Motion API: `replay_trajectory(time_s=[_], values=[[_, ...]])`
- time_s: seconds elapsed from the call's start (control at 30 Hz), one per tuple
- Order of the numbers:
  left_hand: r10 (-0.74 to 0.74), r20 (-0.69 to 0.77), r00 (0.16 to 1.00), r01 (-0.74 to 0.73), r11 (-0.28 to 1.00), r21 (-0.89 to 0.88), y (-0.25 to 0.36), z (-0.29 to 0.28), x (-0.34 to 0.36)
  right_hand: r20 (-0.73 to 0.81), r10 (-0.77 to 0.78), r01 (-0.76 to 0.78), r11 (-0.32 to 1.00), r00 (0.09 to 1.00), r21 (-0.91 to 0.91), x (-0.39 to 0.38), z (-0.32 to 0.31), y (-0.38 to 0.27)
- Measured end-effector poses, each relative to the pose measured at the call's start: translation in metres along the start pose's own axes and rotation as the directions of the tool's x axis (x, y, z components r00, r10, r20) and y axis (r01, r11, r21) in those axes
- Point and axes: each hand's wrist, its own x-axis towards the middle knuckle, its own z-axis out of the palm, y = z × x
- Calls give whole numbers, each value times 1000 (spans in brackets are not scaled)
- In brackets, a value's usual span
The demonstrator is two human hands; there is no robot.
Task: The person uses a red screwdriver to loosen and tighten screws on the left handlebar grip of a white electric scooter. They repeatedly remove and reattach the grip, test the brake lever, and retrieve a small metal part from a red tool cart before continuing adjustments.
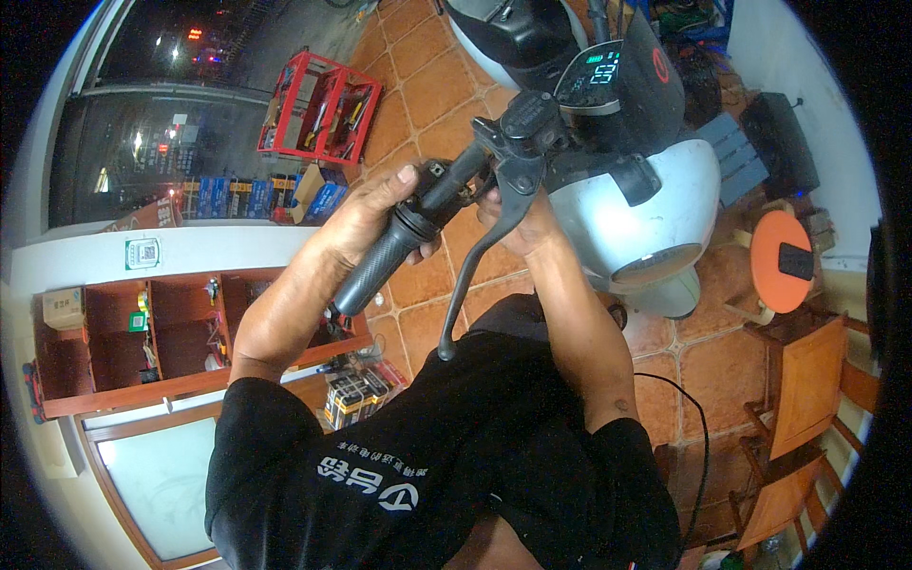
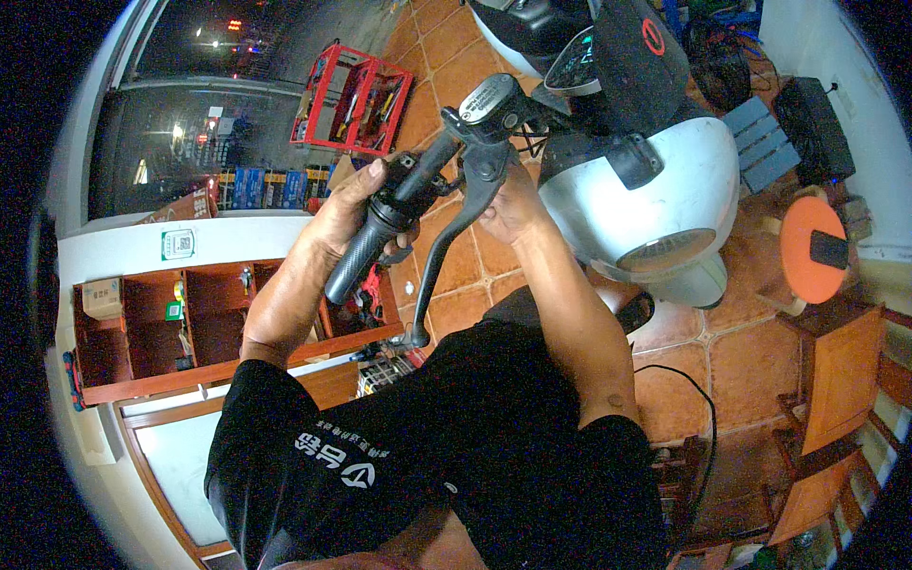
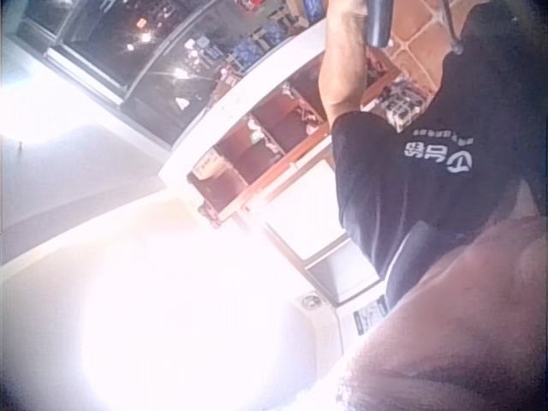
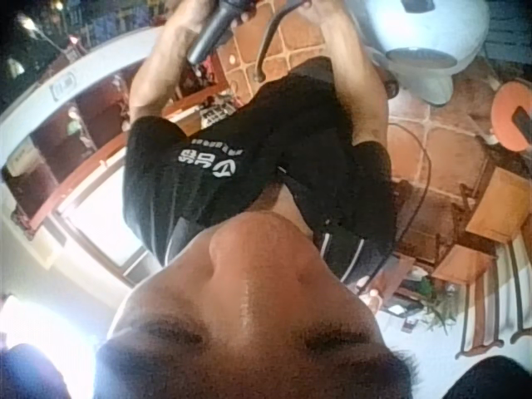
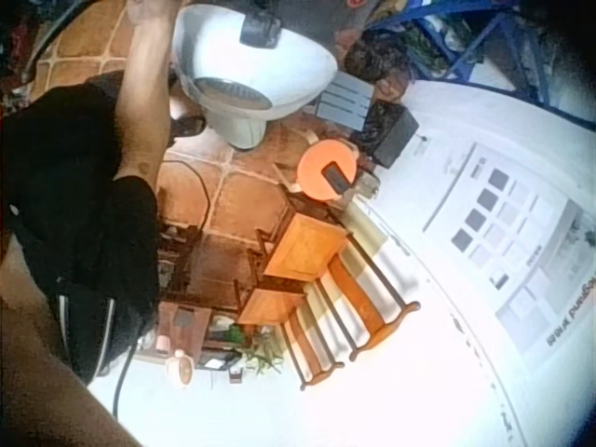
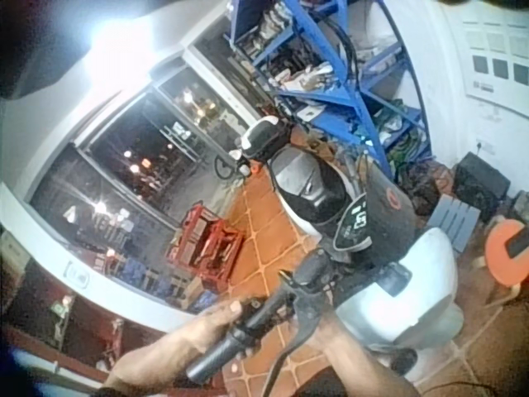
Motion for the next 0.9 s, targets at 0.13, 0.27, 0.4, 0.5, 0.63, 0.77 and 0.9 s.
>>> replay_trajectory(time_s=[0.13, 0.27, 0.4, 0.5, 0.63, 0.77, 0.9], values=[[-25, 9, 1000, 25, 999, -36, -4, -6, 0, 11, 49, -49, 997, 999, 64, 2, 1, 1], [-13, 6, 1000, 13, 1000, -2, 0, -2, -1, 7, 47, -48, 998, 999, 39, 0, 1, 2], [13, 38, 999, -15, 999, 40, -4, -11, -4, -29, 27, -27, 1000, 999, 16, -3, 1, 7], [33, 65, 997, -37, 997, 71, -2, -8, -12, -92, 38, -38, 999, 995, 2, -4, 4, 11], [-14, 30, 999, 12, 998, 63, -1, -9, -13, -120, 30, -24, 998, 992, 58, -3, 2, 13], [-63, 11, 998, 63, 998, 8, -7, -17, -10, -160, 33, -26, 998, 987, 51, -3, 13, 12], [-31, 49, 998, 32, 999, -24, -7, -14, -10, -133, 46, -35, 996, 990, 84, -2, 11, 12]])
